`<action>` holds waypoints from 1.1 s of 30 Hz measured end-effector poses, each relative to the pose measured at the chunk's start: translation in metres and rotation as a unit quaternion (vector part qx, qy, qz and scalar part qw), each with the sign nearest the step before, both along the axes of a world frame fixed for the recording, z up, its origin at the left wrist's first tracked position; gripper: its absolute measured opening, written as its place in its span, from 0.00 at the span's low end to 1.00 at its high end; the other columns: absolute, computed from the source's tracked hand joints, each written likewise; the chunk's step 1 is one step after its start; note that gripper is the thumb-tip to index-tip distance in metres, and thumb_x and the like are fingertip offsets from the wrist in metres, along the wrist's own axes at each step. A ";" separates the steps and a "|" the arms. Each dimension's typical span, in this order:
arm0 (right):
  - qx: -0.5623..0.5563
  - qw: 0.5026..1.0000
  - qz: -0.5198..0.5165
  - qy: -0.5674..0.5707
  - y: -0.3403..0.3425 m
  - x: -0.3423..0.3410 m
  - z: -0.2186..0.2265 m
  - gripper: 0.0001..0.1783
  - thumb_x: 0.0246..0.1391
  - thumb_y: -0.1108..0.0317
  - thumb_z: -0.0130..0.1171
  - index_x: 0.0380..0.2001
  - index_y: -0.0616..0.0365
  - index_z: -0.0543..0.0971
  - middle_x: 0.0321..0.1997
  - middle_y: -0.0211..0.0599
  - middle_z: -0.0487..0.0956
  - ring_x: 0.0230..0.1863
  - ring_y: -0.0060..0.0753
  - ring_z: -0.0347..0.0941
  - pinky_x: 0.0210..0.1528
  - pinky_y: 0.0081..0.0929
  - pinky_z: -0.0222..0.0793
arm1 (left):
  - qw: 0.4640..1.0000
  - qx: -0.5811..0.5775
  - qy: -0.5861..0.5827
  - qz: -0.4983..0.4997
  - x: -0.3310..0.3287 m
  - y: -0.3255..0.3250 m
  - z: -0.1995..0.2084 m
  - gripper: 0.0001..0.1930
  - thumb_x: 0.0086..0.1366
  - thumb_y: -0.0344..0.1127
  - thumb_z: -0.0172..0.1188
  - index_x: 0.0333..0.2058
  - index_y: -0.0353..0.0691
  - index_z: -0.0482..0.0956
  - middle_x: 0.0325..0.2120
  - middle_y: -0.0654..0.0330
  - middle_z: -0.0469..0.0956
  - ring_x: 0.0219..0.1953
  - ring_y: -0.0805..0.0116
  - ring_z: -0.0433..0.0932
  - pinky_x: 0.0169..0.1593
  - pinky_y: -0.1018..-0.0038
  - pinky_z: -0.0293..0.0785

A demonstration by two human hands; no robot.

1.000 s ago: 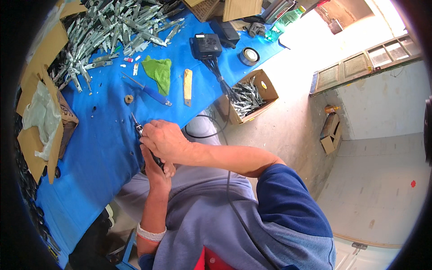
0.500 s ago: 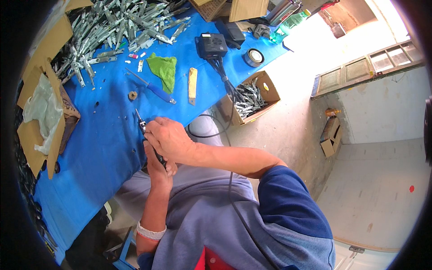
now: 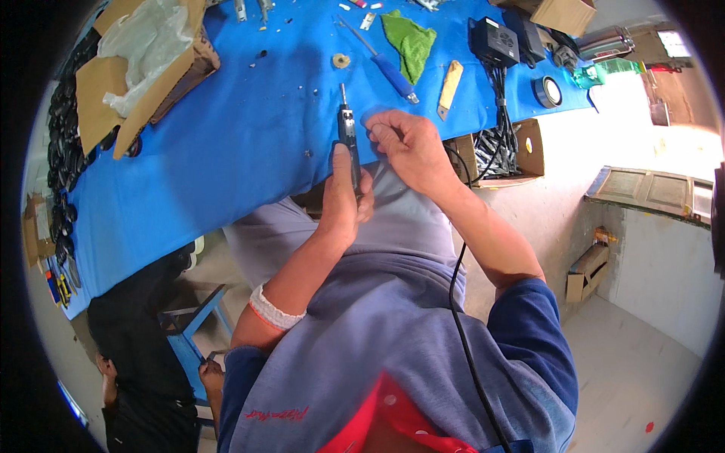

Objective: The person assembles electronic components using a soldering iron and a screwdriver. The person uses the soldering iron to join wires to a small circuit board and then uses the screwdriver to secure the components within a plastic casing.

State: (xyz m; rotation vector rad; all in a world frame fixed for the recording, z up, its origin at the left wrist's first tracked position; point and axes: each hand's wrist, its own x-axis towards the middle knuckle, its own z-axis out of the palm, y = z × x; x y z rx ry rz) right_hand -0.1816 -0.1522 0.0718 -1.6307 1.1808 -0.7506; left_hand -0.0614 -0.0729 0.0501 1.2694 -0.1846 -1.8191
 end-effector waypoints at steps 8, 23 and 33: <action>-0.025 0.996 0.034 0.077 0.011 0.011 0.017 0.05 0.51 0.72 0.57 0.26 0.65 0.77 0.20 0.41 0.76 0.23 0.36 0.76 0.24 0.29 0.67 | 1.000 0.025 0.002 0.011 -0.002 -0.004 -0.002 0.30 0.62 0.69 0.36 0.20 0.46 0.61 0.13 0.68 0.58 0.10 0.78 0.53 0.15 0.78 0.45; -0.190 0.962 0.136 0.143 0.003 0.008 0.007 0.04 0.50 0.74 0.54 0.29 0.64 0.72 0.28 0.48 0.75 0.29 0.52 0.72 0.32 0.39 0.68 | 0.999 -0.021 -0.002 0.028 -0.006 -0.003 0.004 0.28 0.64 0.66 0.35 0.23 0.46 0.62 0.15 0.68 0.59 0.09 0.79 0.55 0.13 0.79 0.47; -0.299 0.921 0.202 0.147 -0.011 0.004 0.007 0.04 0.50 0.73 0.55 0.29 0.61 0.72 0.27 0.44 0.72 0.32 0.50 0.70 0.32 0.40 0.67 | 1.000 -0.007 0.029 0.004 0.000 -0.002 -0.002 0.31 0.61 0.70 0.36 0.18 0.47 0.60 0.08 0.68 0.55 0.08 0.77 0.52 0.14 0.78 0.47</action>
